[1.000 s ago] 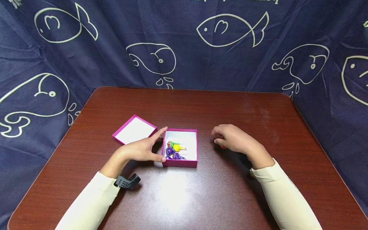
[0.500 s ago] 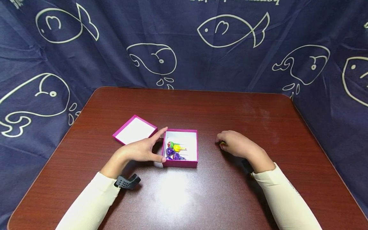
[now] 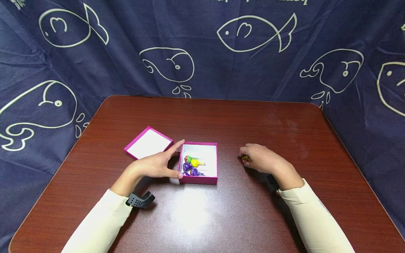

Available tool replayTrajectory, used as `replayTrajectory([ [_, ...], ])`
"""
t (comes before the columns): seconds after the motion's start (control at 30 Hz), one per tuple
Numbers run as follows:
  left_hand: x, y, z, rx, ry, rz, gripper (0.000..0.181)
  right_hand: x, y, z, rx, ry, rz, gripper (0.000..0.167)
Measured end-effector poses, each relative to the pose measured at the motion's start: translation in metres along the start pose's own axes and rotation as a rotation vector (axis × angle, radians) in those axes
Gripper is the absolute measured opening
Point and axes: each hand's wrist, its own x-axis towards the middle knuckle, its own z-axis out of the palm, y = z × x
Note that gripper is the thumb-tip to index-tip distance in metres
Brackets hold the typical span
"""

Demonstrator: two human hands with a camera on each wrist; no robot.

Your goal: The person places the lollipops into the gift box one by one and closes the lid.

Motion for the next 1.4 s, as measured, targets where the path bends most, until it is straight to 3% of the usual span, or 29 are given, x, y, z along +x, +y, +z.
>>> replayTrajectory([
  [0.23,-0.001,-0.001,0.000,0.004,0.002,0.002,0.113,0.001,0.001,0.000,-0.013,0.033,-0.038,0.021],
  [0.6,0.000,-0.001,0.000,-0.002,-0.003,0.010,0.113,0.013,-0.011,-0.013,0.090,0.058,-0.041,0.015],
  [1.1,0.001,-0.001,-0.001,0.012,-0.015,-0.010,0.114,0.043,-0.040,-0.029,0.154,0.143,-0.106,0.013],
  [1.4,0.000,0.001,-0.001,0.009,-0.009,0.011,0.113,0.064,-0.059,-0.033,0.174,0.148,-0.161,0.012],
])
